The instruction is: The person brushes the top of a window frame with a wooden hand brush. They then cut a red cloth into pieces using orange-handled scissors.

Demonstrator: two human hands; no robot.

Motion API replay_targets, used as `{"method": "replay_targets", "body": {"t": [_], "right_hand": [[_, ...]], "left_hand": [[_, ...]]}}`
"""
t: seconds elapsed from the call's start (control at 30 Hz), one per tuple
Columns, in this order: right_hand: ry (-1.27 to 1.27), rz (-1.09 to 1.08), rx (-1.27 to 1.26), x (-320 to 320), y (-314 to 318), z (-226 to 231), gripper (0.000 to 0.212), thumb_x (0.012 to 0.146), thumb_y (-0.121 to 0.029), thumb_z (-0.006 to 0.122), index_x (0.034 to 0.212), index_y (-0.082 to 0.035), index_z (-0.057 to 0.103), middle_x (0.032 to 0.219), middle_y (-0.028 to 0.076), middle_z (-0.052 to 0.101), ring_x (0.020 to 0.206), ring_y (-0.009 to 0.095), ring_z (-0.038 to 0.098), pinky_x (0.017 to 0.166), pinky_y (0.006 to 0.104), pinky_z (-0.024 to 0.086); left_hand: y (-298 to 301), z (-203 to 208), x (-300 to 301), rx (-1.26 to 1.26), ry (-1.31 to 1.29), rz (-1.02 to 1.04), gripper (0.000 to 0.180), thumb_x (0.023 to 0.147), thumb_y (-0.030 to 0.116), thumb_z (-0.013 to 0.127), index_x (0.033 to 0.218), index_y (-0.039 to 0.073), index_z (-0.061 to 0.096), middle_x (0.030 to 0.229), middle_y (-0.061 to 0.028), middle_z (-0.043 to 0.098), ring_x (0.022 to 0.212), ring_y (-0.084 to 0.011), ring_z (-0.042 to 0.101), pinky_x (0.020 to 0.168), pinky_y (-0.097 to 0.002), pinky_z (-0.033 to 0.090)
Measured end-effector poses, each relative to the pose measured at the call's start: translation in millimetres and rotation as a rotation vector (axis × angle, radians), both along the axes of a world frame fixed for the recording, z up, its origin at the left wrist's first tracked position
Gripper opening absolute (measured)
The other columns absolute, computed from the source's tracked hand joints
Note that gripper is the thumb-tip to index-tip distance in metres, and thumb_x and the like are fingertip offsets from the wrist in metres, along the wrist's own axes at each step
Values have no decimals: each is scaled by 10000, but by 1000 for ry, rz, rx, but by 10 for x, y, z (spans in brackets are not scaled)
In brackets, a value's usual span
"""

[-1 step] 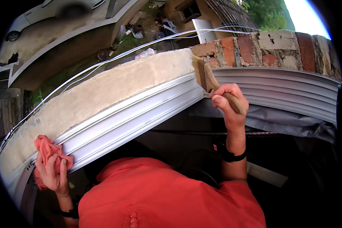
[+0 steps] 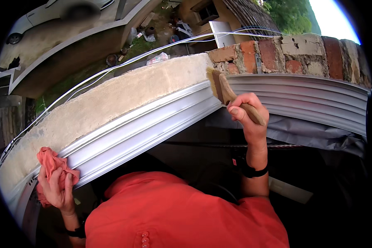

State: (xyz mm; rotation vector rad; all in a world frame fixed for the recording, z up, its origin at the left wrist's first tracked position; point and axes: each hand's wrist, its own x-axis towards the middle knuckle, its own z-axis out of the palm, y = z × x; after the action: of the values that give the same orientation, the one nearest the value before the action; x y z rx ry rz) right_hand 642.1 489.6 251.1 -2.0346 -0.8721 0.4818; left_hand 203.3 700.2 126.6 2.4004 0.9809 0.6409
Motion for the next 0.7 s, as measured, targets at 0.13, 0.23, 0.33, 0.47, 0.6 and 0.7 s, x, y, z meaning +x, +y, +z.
{"method": "replay_targets", "body": {"t": [0.13,0.23,0.33,0.47,0.6,0.7], "right_hand": [[-176,129,-197,233,49,-310,164,845,-85,768,873,-4,627,779,24,615,673,102,532,614,256,441],[-274,174,51,252,152,-209,174,820,-68,777,876,-16,621,793,41,609,687,131,541,620,271,454],[-139,82,116,182,257,-59,164,835,-89,773,881,-40,624,772,9,596,671,98,524,594,244,443],[89,-95,-145,326,276,-264,134,899,-144,704,905,-46,613,793,22,634,710,83,587,561,218,478],[23,-123,137,208,504,-58,160,881,-174,731,898,-57,624,830,29,648,724,83,594,556,215,466],[-122,-215,-176,270,695,-142,157,886,-194,726,896,-75,624,800,29,643,736,81,603,549,209,468]], "left_hand": [[10,-6,24,-8,7,5,286,804,4,746,1078,-14,666,1310,-254,533,1140,-386,571,964,-418,446],[27,-6,-7,1,18,-14,284,808,16,746,1078,-14,666,1314,-259,530,1142,-388,569,969,-425,443],[-5,-21,-43,-12,38,1,284,824,4,723,1097,-6,647,1327,-242,521,1158,-379,561,986,-421,432],[12,-32,-41,-30,12,8,281,825,5,721,1097,-8,649,1327,-244,520,1161,-380,559,988,-422,432],[0,17,4,-45,4,-12,266,822,21,738,1073,-17,659,1308,-257,525,1142,-386,576,968,-431,455],[10,2,-5,-65,-27,-7,265,822,23,740,1072,-20,664,1306,-258,525,1143,-383,577,967,-427,457]]}}
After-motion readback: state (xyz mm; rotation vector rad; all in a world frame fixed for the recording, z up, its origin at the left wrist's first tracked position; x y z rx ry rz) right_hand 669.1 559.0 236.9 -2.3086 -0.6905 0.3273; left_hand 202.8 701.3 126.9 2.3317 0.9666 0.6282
